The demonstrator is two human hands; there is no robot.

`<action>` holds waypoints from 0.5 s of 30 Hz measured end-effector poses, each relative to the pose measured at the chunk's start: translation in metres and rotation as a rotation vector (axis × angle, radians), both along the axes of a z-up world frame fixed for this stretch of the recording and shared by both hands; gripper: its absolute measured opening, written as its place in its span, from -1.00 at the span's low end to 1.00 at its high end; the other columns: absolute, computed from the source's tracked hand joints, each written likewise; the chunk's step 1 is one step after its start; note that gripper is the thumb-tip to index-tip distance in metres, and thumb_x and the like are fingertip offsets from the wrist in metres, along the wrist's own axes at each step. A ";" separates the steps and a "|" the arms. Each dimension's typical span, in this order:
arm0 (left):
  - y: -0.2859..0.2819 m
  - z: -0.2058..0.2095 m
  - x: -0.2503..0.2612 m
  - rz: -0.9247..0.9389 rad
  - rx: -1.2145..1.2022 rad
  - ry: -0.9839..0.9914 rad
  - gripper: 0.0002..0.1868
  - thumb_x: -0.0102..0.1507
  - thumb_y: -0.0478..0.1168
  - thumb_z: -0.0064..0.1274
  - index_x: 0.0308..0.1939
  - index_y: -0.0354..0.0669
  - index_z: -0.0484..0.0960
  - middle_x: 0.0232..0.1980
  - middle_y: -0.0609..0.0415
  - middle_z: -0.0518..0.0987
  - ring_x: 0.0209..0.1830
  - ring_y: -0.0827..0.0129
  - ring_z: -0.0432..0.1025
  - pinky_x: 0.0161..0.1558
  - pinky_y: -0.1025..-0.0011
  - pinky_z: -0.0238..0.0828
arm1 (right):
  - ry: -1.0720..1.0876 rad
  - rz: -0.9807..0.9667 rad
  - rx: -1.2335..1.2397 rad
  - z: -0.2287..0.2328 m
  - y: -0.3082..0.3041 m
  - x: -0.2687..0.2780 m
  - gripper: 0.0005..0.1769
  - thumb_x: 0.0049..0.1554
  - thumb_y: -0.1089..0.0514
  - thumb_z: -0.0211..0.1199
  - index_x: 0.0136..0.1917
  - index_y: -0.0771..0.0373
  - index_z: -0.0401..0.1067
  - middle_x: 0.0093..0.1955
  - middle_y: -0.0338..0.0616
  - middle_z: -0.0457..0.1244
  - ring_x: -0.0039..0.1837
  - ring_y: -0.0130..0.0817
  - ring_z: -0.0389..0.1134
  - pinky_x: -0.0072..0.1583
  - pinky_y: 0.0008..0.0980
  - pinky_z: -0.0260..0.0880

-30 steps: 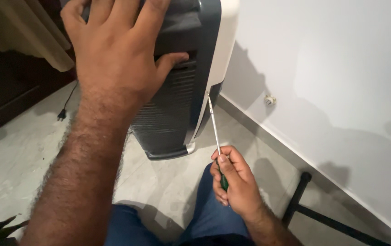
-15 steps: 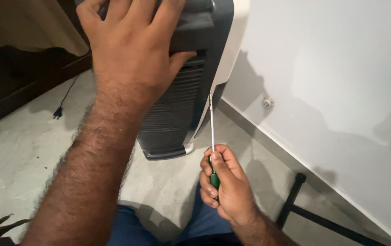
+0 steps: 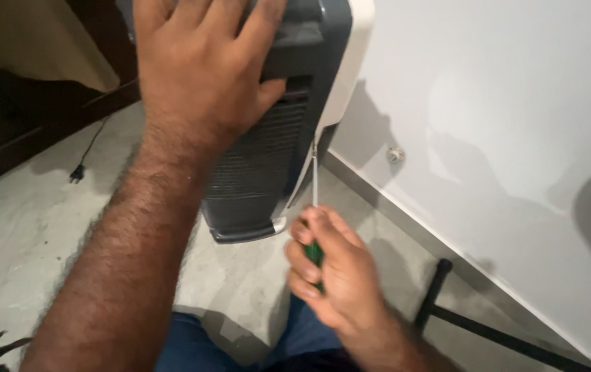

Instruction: The person unscrews and removes the outer casing and base of a tower air cooler using a screwdriver, handling the plastic panels and placing them on the floor.

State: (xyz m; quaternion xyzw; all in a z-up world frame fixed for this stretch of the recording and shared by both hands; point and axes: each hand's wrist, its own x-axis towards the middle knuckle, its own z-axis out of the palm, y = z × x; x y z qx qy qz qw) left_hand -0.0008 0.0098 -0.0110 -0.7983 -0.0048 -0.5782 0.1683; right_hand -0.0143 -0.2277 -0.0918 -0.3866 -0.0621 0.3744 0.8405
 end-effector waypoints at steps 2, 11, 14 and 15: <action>0.001 0.001 -0.001 0.000 0.004 -0.002 -0.27 0.03 -0.05 0.42 0.25 -0.09 0.52 0.17 0.14 0.50 0.21 0.31 0.39 0.28 0.14 0.18 | 0.029 0.014 0.084 0.001 0.022 -0.007 -0.83 0.37 0.04 0.01 -0.01 0.15 0.17 -0.17 -0.26 0.13 -0.35 -0.53 0.12 -0.39 -0.50 0.14; -0.001 0.011 0.002 0.040 0.003 -0.043 -0.11 0.00 0.12 0.54 0.34 0.00 0.54 0.27 0.09 0.50 0.27 0.31 0.39 -0.08 0.24 0.16 | -0.085 -0.039 0.136 -0.018 0.070 0.046 -0.82 0.38 0.06 0.01 -0.05 0.09 0.13 -0.20 -0.27 0.09 -0.32 -0.51 0.08 -0.27 -0.46 0.14; 0.005 0.008 0.004 0.038 -0.004 -0.037 -0.06 -0.01 0.18 0.51 0.40 0.06 0.51 0.35 0.12 0.46 0.34 0.36 0.35 -0.05 0.24 0.15 | -0.053 0.121 0.068 -0.024 0.036 0.065 -0.76 0.40 -0.03 -0.02 -0.10 0.05 0.14 -0.26 -0.33 0.07 -0.43 -0.60 -0.01 -0.42 -0.56 -0.01; 0.007 0.006 0.004 0.028 -0.001 -0.031 -0.05 -0.01 0.18 0.51 0.41 0.07 0.51 0.37 0.13 0.45 0.35 0.38 0.34 -0.04 0.24 0.15 | -0.052 0.184 0.036 -0.026 0.023 0.074 -0.73 0.41 -0.07 -0.03 -0.11 0.03 0.14 -0.29 -0.35 0.07 -0.47 -0.63 -0.05 -0.48 -0.59 -0.07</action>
